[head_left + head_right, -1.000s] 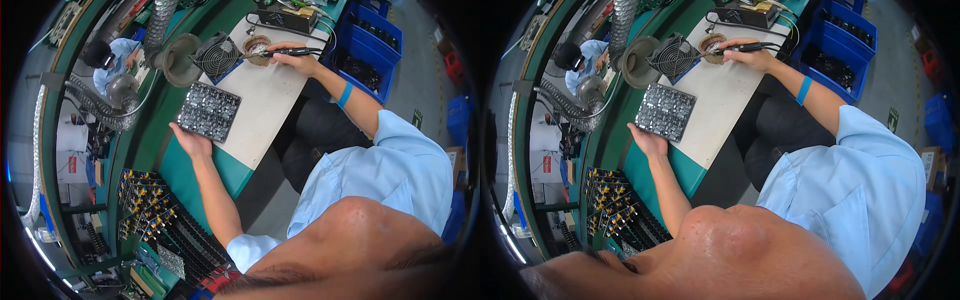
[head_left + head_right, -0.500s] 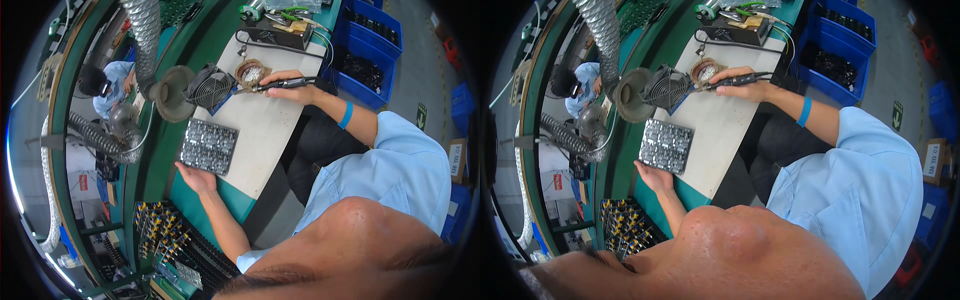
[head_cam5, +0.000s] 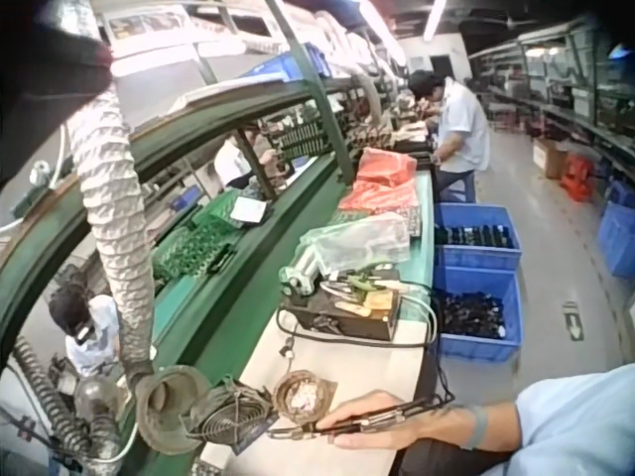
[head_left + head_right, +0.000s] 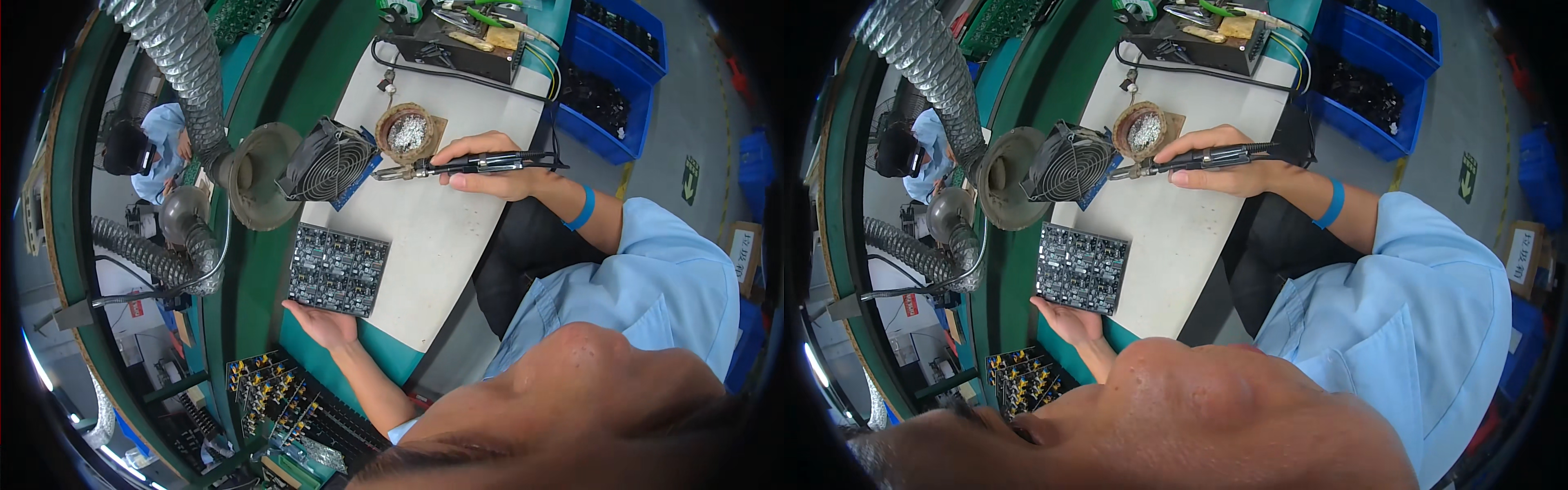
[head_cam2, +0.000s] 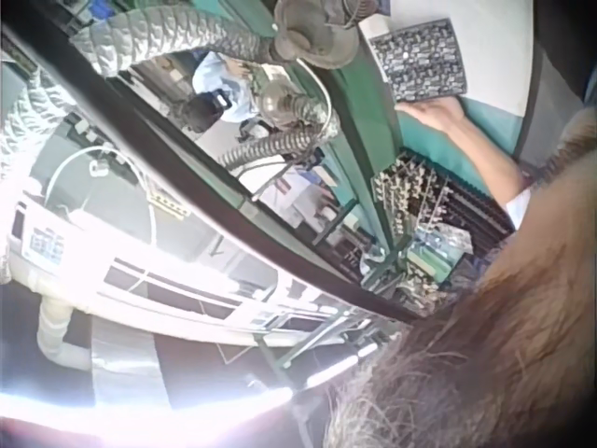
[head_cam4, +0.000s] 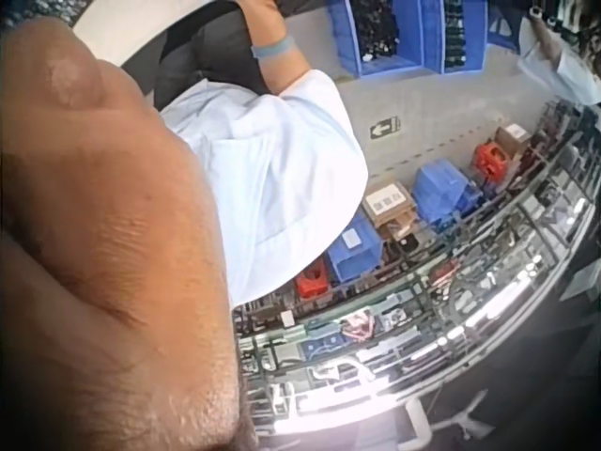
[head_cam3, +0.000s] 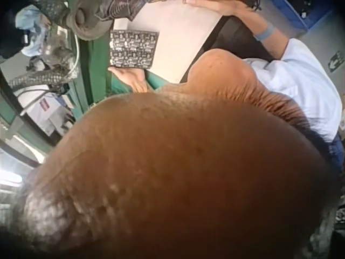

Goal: Soldering components on a printed circuit board at a manual assembly station.

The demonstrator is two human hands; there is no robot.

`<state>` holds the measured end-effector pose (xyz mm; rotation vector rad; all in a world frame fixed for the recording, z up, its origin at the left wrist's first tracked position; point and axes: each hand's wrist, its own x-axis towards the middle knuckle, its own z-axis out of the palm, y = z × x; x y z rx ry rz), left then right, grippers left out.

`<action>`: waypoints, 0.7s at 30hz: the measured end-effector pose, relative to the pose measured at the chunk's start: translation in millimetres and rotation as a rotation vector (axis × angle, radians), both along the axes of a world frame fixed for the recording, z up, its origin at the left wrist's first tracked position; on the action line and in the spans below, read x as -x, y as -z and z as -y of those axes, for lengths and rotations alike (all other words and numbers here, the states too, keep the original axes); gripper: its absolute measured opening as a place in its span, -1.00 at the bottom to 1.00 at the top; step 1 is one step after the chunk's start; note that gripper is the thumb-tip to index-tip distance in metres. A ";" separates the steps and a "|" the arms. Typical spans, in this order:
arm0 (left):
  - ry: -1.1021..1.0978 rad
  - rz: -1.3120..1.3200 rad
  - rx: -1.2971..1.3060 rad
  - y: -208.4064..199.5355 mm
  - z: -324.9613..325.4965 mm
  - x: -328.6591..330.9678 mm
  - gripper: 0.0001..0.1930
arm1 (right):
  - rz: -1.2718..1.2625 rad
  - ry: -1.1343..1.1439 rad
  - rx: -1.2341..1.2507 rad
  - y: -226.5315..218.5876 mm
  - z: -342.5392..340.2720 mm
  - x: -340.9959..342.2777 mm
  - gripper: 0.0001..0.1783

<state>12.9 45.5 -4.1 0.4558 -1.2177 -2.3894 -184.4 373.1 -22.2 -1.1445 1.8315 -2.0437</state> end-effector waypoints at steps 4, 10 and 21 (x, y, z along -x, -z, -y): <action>-0.174 0.176 0.009 -2.7 -7.4 14.6 -0.43 | 0.007 -0.002 0.020 5.9 4.8 6.0 -0.65; -0.130 0.048 -0.121 -4.0 1.4 5.9 -0.38 | -0.013 0.030 -0.010 9.9 7.9 -3.7 -0.60; -0.043 0.046 -0.078 0.0 1.2 7.9 -0.25 | 0.060 0.027 -0.069 15.6 6.2 1.1 -0.58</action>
